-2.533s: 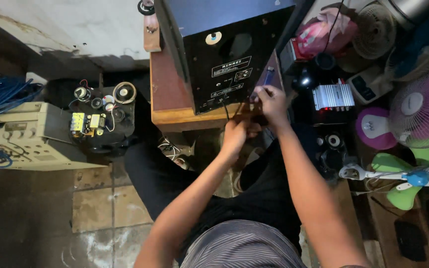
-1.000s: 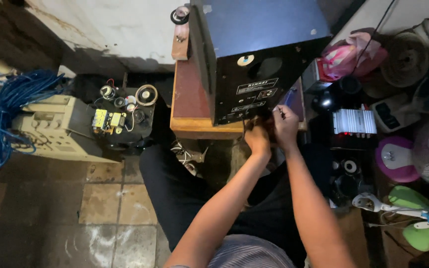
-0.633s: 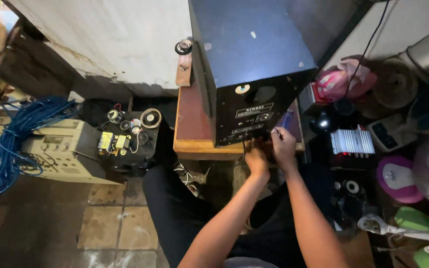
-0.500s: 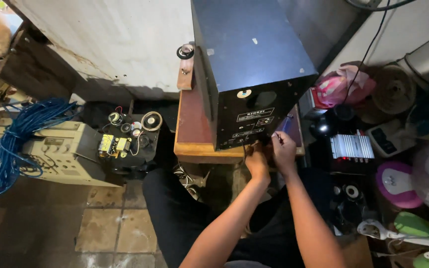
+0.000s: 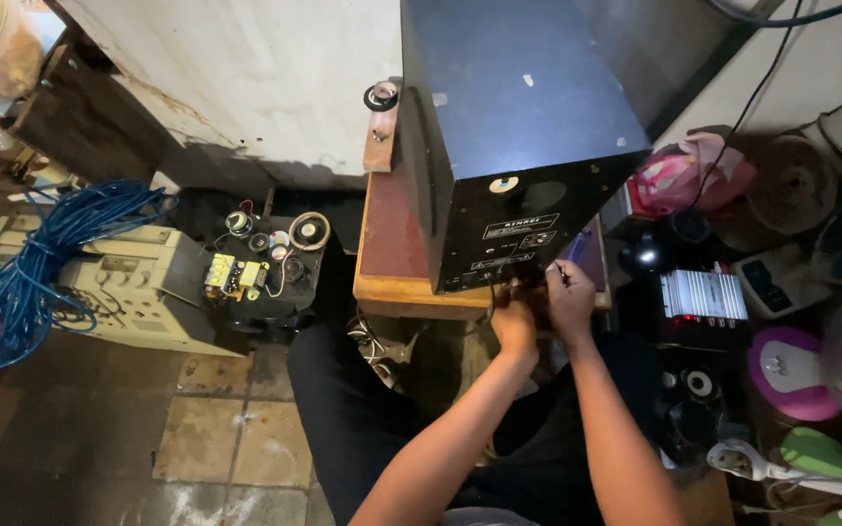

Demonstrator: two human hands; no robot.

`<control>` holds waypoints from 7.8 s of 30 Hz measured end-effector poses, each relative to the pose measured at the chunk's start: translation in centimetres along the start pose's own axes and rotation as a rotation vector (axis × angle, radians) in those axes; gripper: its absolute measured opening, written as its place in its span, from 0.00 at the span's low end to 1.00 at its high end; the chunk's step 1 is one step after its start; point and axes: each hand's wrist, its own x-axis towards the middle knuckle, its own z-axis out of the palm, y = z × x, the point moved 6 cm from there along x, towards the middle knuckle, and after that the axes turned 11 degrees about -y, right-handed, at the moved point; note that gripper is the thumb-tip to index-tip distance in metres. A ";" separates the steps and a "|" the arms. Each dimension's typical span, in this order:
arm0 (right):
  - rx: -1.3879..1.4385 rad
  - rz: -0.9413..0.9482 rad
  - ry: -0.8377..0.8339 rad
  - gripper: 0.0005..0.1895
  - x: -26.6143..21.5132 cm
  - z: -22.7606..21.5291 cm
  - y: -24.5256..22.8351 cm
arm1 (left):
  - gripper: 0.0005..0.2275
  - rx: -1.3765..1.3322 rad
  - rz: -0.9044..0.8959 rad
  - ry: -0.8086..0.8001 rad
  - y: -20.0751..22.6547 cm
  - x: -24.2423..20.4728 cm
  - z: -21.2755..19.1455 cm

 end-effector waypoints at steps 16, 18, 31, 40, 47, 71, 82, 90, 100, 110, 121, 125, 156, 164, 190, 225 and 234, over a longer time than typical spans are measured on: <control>0.070 -0.044 0.000 0.05 -0.1 0.0 -1.0 | 0.15 -0.039 0.187 0.092 -0.7 1.5 -0.1; 0.097 -0.051 0.001 0.06 0.0 -0.1 -0.8 | 0.11 -0.173 0.249 0.089 0.5 -0.6 -0.1; 0.010 -0.075 0.010 0.05 -0.3 -0.2 -1.6 | 0.20 -0.400 0.136 -0.020 1.1 -1.4 2.2; -0.027 -0.070 0.016 0.05 0.7 0.1 1.7 | 0.23 -0.668 0.085 -0.169 -1.3 0.3 2.9; -0.053 -0.051 0.031 0.04 0.4 0.2 0.7 | 0.16 -0.242 0.094 0.059 -1.3 0.6 0.7; -0.073 -0.083 0.033 0.05 -0.4 0.0 -1.1 | 0.20 -1.262 0.018 -0.294 -17.4 15.9 0.7; -0.083 -0.124 -0.072 0.06 0.0 -0.1 1.0 | 0.06 0.207 0.562 -0.400 9.6 -12.4 -15.6; -0.088 -0.152 -0.078 0.09 -1.5 -0.1 -3.0 | 0.04 0.777 1.136 0.243 30.1 2.0 -27.7; -0.003 -0.138 -0.056 0.14 -2.6 0.9 -8.4 | 0.06 1.112 0.591 0.394 31.8 20.5 -35.3; -0.078 -0.183 -0.066 0.18 -2.8 1.0 -8.7 | 0.07 1.080 0.544 0.358 29.8 21.1 -36.0; -0.087 -0.232 -0.073 0.09 -2.0 0.3 -5.3 | 0.13 0.940 0.936 0.330 32.5 9.2 -31.8; -0.115 -0.202 -0.076 0.07 0.0 -0.3 2.3 | 0.13 0.844 1.211 0.304 30.8 3.2 -28.3; -0.261 -0.139 -0.145 0.17 -10.3 8.0 -8.7 | 0.05 0.217 0.394 -0.626 -2.6 2.9 -13.0; 0.225 0.271 -0.283 0.20 -10.1 9.5 -4.0 | 0.03 0.278 0.436 -0.637 -4.1 3.0 -13.4; 0.809 0.407 -0.261 0.14 -11.1 10.5 -7.8 | 0.27 1.000 1.251 0.058 15.5 -6.9 -16.4; 1.440 0.812 -0.589 0.19 -10.7 14.6 -5.4 | 0.23 0.955 1.428 0.079 15.0 -6.8 -16.1; 0.050 0.337 -0.101 0.15 -9.5 12.1 -2.1 | 0.24 0.929 1.455 0.056 15.4 -7.5 -16.0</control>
